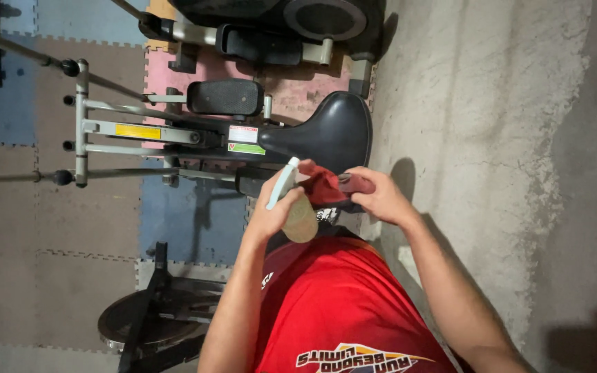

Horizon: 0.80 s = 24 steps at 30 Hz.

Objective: Cleaning several exercise machines using a spray bottle and a cloth.

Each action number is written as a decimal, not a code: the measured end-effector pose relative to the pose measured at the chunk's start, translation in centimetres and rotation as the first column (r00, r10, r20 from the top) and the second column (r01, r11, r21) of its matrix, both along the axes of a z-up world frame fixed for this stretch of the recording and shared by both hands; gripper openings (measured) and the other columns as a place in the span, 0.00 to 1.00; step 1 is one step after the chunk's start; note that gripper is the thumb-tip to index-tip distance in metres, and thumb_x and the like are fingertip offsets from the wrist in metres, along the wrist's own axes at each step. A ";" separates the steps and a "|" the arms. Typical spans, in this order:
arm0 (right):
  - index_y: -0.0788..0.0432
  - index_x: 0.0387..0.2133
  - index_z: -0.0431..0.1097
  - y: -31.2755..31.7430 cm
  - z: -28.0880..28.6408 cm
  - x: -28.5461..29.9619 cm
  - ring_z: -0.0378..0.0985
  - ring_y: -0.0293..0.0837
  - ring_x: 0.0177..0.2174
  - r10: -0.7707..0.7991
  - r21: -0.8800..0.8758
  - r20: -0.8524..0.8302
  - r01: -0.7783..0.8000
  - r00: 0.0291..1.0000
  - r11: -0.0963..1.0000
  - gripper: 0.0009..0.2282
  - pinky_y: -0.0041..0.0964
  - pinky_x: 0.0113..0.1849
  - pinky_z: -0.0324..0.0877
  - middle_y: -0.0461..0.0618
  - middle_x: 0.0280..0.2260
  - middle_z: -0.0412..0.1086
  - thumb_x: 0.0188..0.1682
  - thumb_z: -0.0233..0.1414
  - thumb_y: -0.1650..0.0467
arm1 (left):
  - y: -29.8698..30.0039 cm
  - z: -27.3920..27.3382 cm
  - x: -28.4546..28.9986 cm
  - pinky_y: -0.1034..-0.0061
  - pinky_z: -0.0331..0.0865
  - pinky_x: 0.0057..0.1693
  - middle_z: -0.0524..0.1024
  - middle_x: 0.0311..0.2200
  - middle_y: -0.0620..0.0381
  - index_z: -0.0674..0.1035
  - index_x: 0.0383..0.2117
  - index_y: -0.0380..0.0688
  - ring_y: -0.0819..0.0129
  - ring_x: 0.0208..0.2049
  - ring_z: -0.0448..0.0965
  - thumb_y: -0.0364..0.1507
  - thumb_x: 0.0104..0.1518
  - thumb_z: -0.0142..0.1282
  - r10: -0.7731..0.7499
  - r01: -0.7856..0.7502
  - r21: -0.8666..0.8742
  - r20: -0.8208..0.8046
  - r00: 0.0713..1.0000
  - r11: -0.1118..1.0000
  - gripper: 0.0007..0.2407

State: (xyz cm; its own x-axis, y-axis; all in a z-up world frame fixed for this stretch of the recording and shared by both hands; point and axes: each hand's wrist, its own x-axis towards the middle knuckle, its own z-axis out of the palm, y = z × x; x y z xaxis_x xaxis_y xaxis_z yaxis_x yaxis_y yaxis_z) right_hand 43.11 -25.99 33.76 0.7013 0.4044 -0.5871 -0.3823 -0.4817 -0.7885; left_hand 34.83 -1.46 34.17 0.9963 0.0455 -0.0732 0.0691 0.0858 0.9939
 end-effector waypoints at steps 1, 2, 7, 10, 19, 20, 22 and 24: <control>0.60 0.52 0.71 -0.5 -1.0 0.0 0.72 0.38 0.26 0.002 0.002 0.000 -0.002 1.000 1.000 0.22 0.35 0.28 0.68 0.46 0.32 0.76 0.40 0.53 0.78 | 0.4 0.1 -0.1 0.72 0.65 0.65 0.75 0.54 0.52 0.74 0.58 0.36 0.63 0.58 0.74 0.21 0.55 0.52 0.002 -0.002 0.002 0.000 1.000 1.000 0.21; 0.60 0.51 0.73 -1.0 -2.0 0.1 0.74 0.37 0.28 0.038 -0.013 0.106 -0.037 0.994 0.999 0.21 0.33 0.29 0.70 0.46 0.33 0.77 0.40 0.54 0.78 | 0.8 0.2 -0.1 0.72 0.67 0.63 0.77 0.51 0.53 0.75 0.55 0.36 0.64 0.55 0.76 0.21 0.53 0.51 -0.017 0.014 -0.046 -0.068 0.998 0.999 0.20; 0.60 0.50 0.74 -2.6 -3.0 0.4 0.77 0.33 0.31 0.044 0.014 0.261 -0.049 0.964 0.999 0.22 0.27 0.32 0.72 0.46 0.35 0.78 0.38 0.55 0.77 | 1.3 1.1 0.5 0.70 0.73 0.53 0.79 0.39 0.49 0.77 0.45 0.36 0.61 0.44 0.80 0.22 0.50 0.51 -0.021 0.035 0.083 -0.162 0.987 0.996 0.15; 0.58 0.51 0.72 -4.3 -1.9 1.0 0.73 0.37 0.25 -0.078 0.027 0.011 0.077 0.997 0.997 0.23 0.31 0.25 0.68 0.45 0.35 0.77 0.37 0.52 0.77 | 0.9 2.0 0.8 0.67 0.74 0.46 0.80 0.34 0.45 0.79 0.39 0.39 0.53 0.37 0.81 0.25 0.49 0.53 -0.032 0.097 0.344 -0.190 0.981 0.934 0.11; 0.63 0.43 0.73 -10.0 -1.1 1.3 0.67 0.34 0.21 -0.168 0.110 0.062 0.160 0.984 0.981 0.16 0.28 0.21 0.62 0.44 0.27 0.70 0.40 0.51 0.78 | -0.2 2.9 0.9 0.60 0.73 0.41 0.80 0.28 0.42 0.80 0.33 0.41 0.42 0.34 0.81 0.30 0.49 0.54 -0.125 0.212 0.439 -0.219 0.968 0.873 0.09; 0.63 0.43 0.73 -10.0 -0.9 1.3 0.67 0.34 0.19 -0.175 0.109 0.055 0.168 0.983 0.980 0.16 0.28 0.20 0.61 0.44 0.26 0.70 0.40 0.51 0.78 | -0.1 2.8 0.9 0.59 0.73 0.41 0.80 0.29 0.42 0.80 0.33 0.41 0.41 0.34 0.81 0.30 0.48 0.54 -0.124 0.197 0.450 -0.186 0.975 0.871 0.10; 0.62 0.42 0.72 -9.9 -0.6 1.3 0.66 0.34 0.18 -0.183 0.109 0.049 0.177 0.982 0.978 0.15 0.29 0.19 0.60 0.44 0.26 0.70 0.40 0.51 0.78 | 0.3 2.8 0.8 0.59 0.73 0.41 0.80 0.29 0.41 0.80 0.34 0.40 0.41 0.35 0.80 0.30 0.47 0.54 -0.124 0.182 0.461 -0.152 0.980 0.869 0.10; 0.62 0.42 0.72 -9.4 -0.4 1.1 0.66 0.32 0.19 -0.200 0.110 0.050 0.194 0.978 0.975 0.15 0.28 0.19 0.60 0.43 0.26 0.70 0.40 0.51 0.78 | 1.0 2.9 0.5 0.56 0.72 0.41 0.80 0.29 0.39 0.81 0.33 0.39 0.40 0.35 0.80 0.30 0.48 0.55 -0.023 0.137 0.570 -0.203 0.979 0.810 0.10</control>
State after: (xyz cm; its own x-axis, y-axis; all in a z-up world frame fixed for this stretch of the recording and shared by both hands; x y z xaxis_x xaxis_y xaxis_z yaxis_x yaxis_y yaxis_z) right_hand 44.16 -35.42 33.31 0.8059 0.3115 -0.5034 -0.4120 -0.3156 -0.8548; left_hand 35.35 -0.44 37.05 0.9704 0.0571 -0.2345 0.2299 -0.5148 0.8259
